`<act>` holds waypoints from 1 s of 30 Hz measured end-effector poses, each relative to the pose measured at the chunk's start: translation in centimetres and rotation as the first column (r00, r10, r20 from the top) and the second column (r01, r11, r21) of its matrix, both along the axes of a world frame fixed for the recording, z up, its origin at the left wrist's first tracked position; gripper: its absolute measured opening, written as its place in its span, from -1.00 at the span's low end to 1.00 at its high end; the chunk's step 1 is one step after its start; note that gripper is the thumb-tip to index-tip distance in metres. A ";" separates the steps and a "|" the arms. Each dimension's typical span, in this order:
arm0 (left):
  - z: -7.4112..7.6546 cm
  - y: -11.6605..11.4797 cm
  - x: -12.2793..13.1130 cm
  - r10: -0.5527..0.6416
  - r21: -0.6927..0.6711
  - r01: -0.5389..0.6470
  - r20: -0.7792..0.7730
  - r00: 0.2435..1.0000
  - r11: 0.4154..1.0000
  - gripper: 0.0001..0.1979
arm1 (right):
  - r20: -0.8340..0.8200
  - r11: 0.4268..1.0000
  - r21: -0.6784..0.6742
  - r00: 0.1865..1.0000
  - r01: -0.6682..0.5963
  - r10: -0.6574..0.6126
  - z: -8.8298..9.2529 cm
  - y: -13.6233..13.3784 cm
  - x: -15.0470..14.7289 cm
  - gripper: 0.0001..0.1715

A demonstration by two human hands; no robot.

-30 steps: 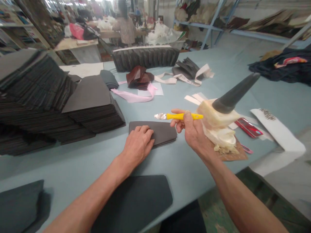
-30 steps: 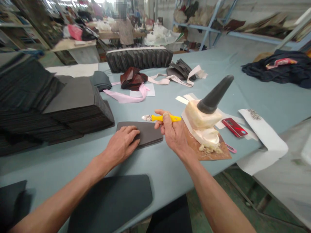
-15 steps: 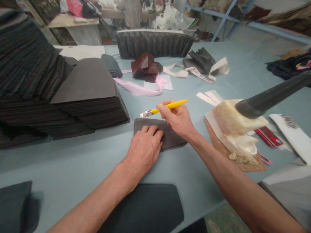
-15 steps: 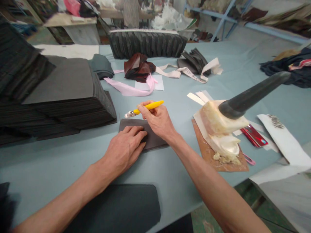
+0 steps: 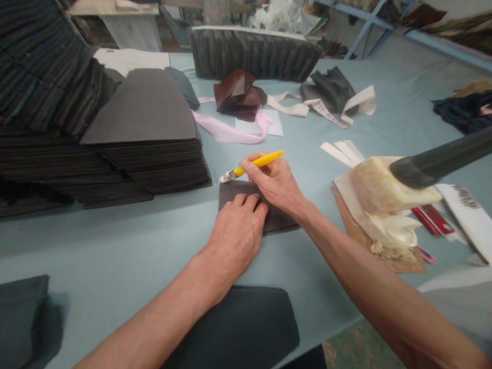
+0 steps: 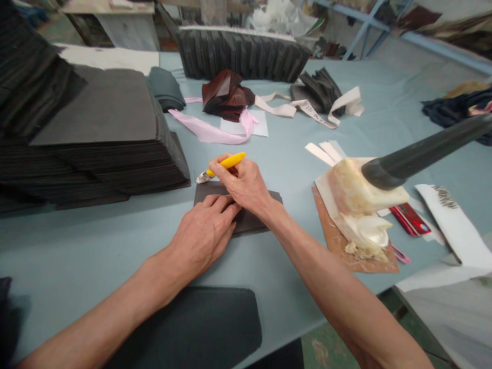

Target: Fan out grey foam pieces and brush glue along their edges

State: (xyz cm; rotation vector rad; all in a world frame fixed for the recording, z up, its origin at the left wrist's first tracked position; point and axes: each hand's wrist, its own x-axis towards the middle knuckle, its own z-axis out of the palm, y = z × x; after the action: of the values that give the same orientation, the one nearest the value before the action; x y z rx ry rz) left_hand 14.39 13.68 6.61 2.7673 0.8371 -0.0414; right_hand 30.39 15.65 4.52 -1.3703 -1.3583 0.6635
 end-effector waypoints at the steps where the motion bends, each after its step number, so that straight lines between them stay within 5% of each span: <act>1: 0.0 0.0 0.0 -0.001 -0.007 0.001 0.000 1.000 1.000 -0.63 | 0.016 1.000 -0.003 1.000 0.006 -0.006 0.0 0.0 0.1 -0.42; 9: 0.0 0.1 0.0 -0.007 0.011 0.007 -0.022 1.000 1.000 -0.67 | 0.103 1.000 -0.022 0.995 0.002 0.000 0.9 -1.3 1.7 -0.60; 30: -1.2 1.0 -0.6 -0.069 0.130 0.065 0.023 0.997 0.989 -0.55 | 0.231 0.994 -0.078 0.971 0.082 -0.062 2.9 -7.5 7.8 -0.42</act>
State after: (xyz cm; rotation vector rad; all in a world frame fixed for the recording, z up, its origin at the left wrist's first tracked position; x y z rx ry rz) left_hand 13.79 14.73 5.43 2.9094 0.7654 0.0400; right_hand 38.15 8.14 7.43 -1.5973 -1.4657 0.5344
